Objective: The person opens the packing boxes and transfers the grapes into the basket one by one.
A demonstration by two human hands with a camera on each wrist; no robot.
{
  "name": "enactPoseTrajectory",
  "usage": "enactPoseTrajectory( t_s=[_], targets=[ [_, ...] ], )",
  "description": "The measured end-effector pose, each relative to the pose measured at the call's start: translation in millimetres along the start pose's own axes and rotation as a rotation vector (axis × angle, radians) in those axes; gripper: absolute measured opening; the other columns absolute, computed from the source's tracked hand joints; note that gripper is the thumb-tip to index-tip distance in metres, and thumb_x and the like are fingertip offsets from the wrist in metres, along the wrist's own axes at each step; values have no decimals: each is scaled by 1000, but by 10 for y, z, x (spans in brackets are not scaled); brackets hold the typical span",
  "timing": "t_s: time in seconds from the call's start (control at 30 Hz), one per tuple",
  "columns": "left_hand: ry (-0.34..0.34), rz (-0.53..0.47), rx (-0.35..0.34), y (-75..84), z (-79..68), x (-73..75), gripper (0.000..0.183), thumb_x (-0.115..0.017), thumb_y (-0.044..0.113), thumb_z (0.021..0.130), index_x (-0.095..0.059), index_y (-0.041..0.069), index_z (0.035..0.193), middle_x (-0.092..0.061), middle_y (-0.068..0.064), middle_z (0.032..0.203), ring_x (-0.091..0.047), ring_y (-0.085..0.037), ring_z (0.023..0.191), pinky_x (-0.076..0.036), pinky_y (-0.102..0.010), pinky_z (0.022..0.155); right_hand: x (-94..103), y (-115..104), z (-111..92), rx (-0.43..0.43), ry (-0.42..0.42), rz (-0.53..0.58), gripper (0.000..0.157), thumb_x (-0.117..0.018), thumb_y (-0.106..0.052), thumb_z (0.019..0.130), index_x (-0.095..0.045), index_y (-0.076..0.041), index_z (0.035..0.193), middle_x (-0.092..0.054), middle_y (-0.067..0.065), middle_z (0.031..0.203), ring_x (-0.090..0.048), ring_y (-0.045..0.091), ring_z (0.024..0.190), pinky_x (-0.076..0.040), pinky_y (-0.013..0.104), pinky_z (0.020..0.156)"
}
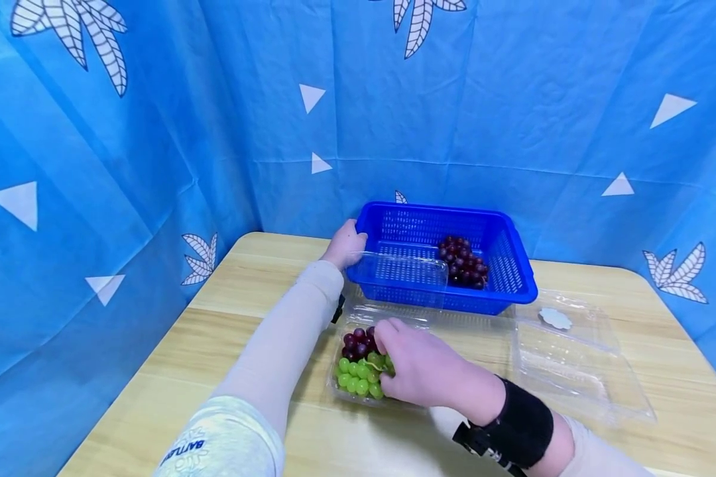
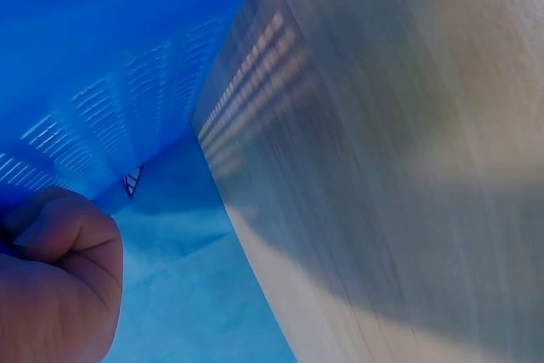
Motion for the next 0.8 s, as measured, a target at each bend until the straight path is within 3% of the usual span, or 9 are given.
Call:
enactPoseTrajectory(
  t_s=[0.27,0.4,0.5,0.67,0.8],
  targets=[
    [18,3,13,2,-58,41,53,-41,24,109,-27,1,156,-46,-20,150,-43,-34,138,-36,-50,113,230,-92,-30,53,61,-44,35,-75,-17,75,-56,-15,104,-48,-5,98,-48,8,64,-46,23,57],
    [16,21,3,-3,-43,47,53,-41,24,109,-29,0,155,-47,-20,148,-45,-34,137,-37,-49,113,498,-144,-46,58,152,-68,30,-74,-18,78,-62,-15,105,-49,-3,100,-48,7,65,-47,21,57],
    [11,12,8,-16,-34,51,53,-41,24,109,-29,1,155,-47,-19,148,-45,-34,137,-37,-50,113,770,-112,-58,16,200,-30,22,-73,-18,83,-65,-15,104,-49,-1,101,-50,9,66,-50,22,55],
    [1,6,9,-29,-6,43,53,-41,24,109,-29,1,155,-48,-19,148,-46,-33,136,-37,-48,113,1393,182,-31,-64,352,98,7,-73,-18,89,-68,-14,93,-51,5,103,-51,19,85,-51,34,72],
    [1,38,-12,-30,3,16,53,-41,25,109,-30,1,155,-46,-18,150,-44,-33,138,-36,-46,114,1809,651,14,-186,485,255,16,-70,-26,93,-69,-11,94,-51,8,108,-46,24,96,-41,41,78]
  ],
)
Point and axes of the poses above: each hand's wrist, its own z-axis towards the middle knuckle, its own x-axis out of the back of the hand, y = z × x, the point moved 8 cm from there along z, towards the middle knuckle
